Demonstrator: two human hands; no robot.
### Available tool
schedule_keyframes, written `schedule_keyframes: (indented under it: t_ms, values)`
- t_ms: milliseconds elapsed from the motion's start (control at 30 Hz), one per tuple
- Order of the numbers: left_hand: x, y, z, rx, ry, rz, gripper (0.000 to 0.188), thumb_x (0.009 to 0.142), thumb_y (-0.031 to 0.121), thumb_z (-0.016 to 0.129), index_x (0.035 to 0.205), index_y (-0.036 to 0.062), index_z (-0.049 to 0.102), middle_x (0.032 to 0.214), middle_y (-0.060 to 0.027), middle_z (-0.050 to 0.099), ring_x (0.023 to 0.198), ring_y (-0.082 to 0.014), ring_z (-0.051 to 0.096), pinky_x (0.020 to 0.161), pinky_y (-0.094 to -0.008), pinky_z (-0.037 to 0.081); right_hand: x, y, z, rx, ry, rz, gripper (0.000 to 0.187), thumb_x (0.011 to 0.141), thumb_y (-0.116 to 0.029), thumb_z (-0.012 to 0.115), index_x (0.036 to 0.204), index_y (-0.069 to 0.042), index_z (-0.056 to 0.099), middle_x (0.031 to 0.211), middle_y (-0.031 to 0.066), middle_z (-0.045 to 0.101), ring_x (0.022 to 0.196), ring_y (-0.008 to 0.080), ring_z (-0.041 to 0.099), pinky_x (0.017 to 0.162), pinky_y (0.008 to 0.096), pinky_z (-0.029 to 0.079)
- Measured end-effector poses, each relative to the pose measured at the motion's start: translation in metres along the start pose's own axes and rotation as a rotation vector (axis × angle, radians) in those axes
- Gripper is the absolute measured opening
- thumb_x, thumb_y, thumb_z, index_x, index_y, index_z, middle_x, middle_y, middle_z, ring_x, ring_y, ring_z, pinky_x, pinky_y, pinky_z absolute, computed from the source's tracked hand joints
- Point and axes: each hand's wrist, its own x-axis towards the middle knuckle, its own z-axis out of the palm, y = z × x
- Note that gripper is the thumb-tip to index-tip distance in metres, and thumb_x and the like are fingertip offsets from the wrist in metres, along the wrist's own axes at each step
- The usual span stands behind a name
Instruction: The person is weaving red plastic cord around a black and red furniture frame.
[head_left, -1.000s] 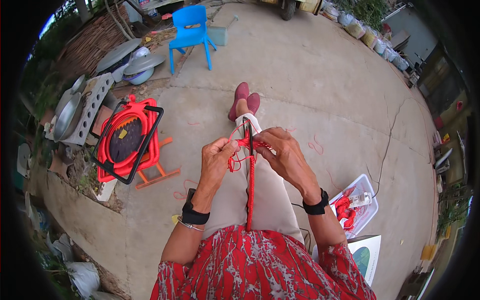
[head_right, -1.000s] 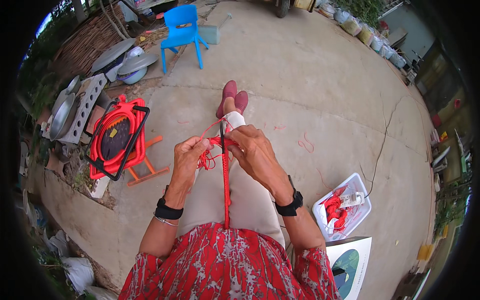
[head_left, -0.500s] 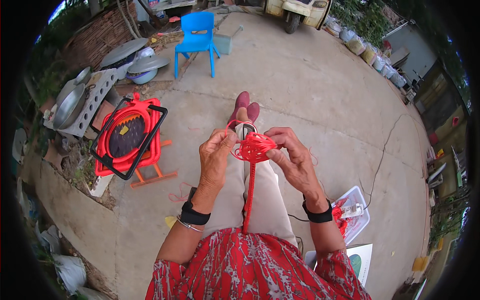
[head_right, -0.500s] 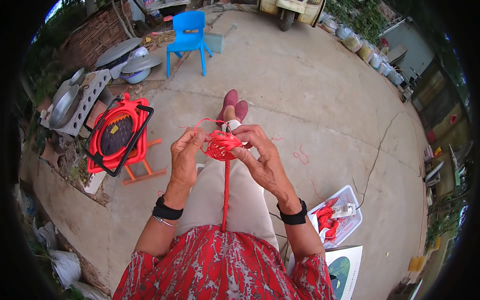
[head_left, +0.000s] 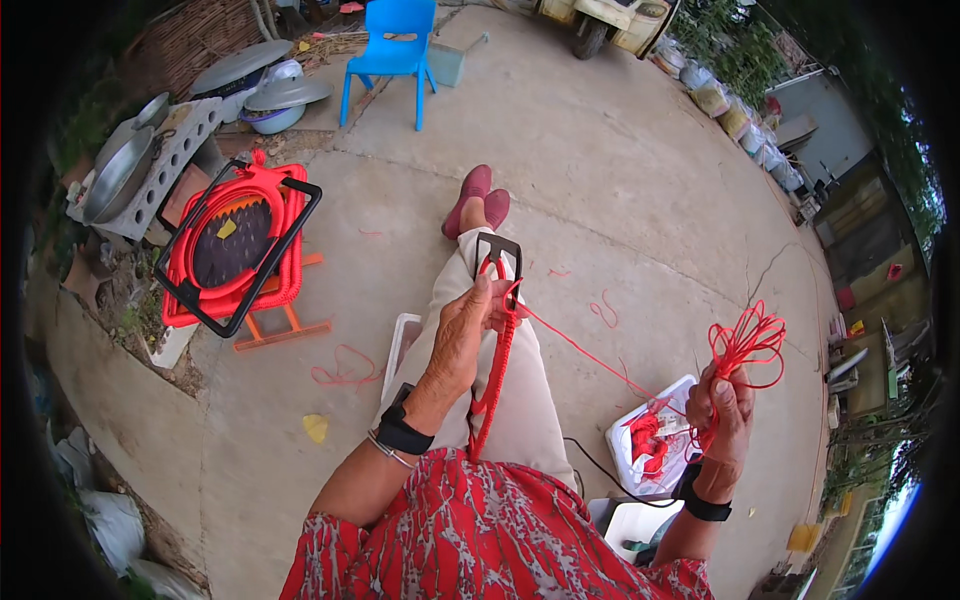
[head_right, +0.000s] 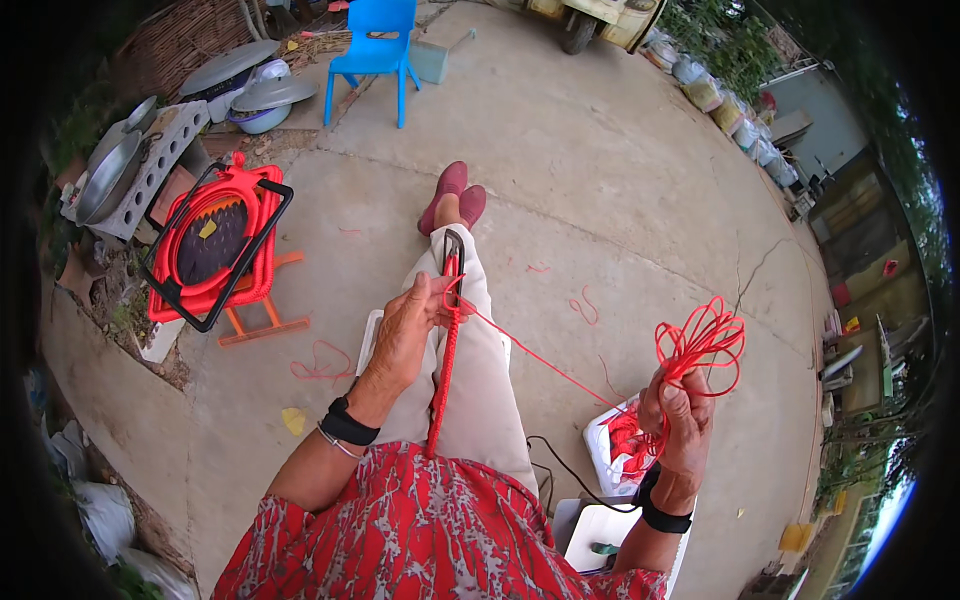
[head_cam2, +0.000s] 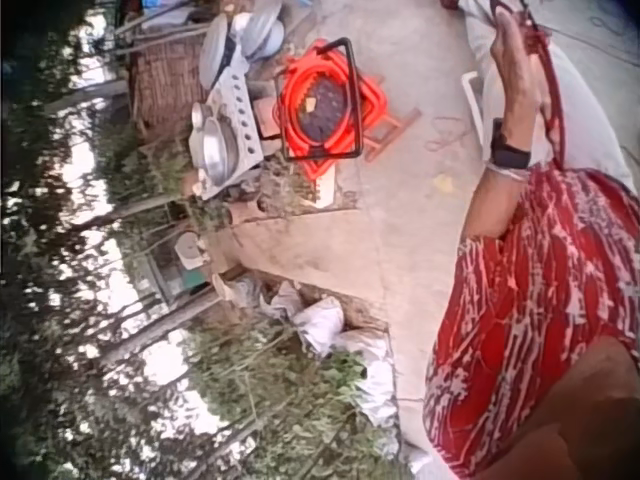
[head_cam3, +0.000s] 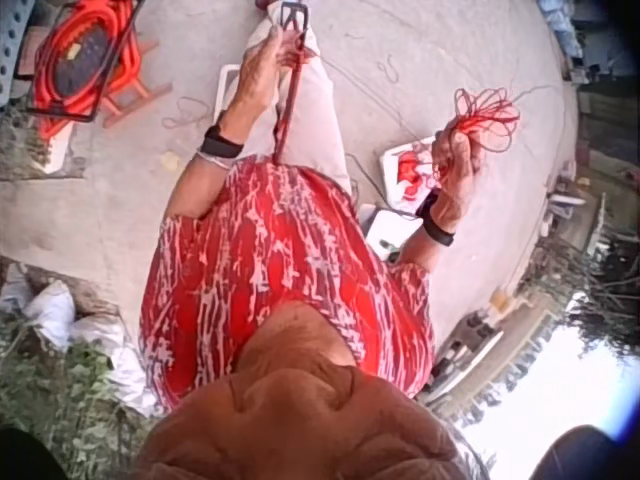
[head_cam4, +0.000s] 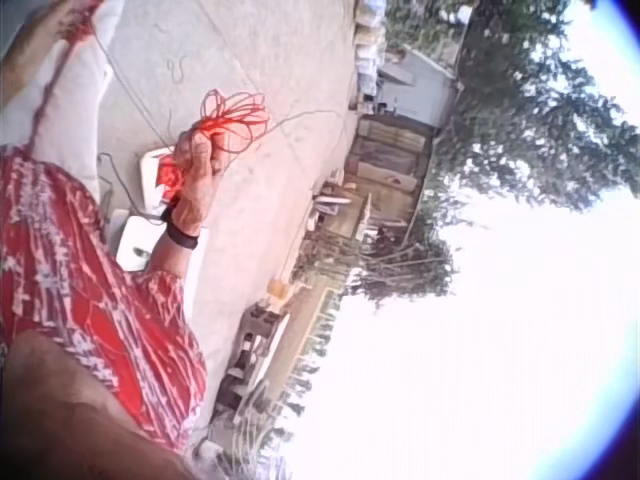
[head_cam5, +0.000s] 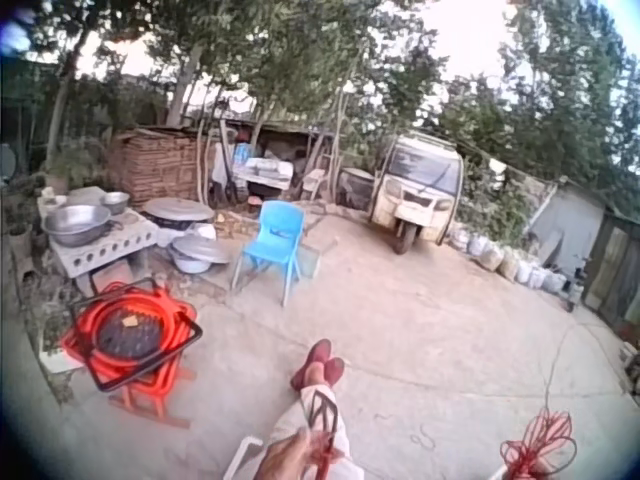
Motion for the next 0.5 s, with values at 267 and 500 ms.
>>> schedule_keyframes:
  t_ms: [267, 500]
  values:
    - [0.007, -0.006, -0.007, -0.081, -0.093, -0.072, 0.048, 0.097, 0.042, 0.050, 0.111, -0.0032, 0.058, 0.078, -0.0067, 0.064, 0.072, -0.0110, 0.058, 0.073, -0.0238, 0.046, 0.010, 0.061, -0.048, -0.934, 0.071, 0.109, 0.020, 0.095, -0.020, 0.054, 0.092, -0.001, 0.055, 0.071, 0.0000, 0.052, 0.065, 0.0093, 0.041, 0.058, 0.0260, 0.036]
    - [-0.003, -0.002, -0.004, -0.033, -0.028, -0.139, 0.027, 0.094, 0.020, 0.056, 0.102, -0.0024, 0.067, 0.075, -0.0018, 0.062, 0.073, -0.0073, 0.054, 0.071, -0.0217, 0.043, 0.026, 0.119, -0.004, -0.838, 0.073, 0.273, 0.024, 0.098, -0.026, 0.049, 0.094, -0.002, 0.050, 0.071, 0.0049, 0.057, 0.054, 0.0101, 0.044, 0.050, 0.0272, 0.037]
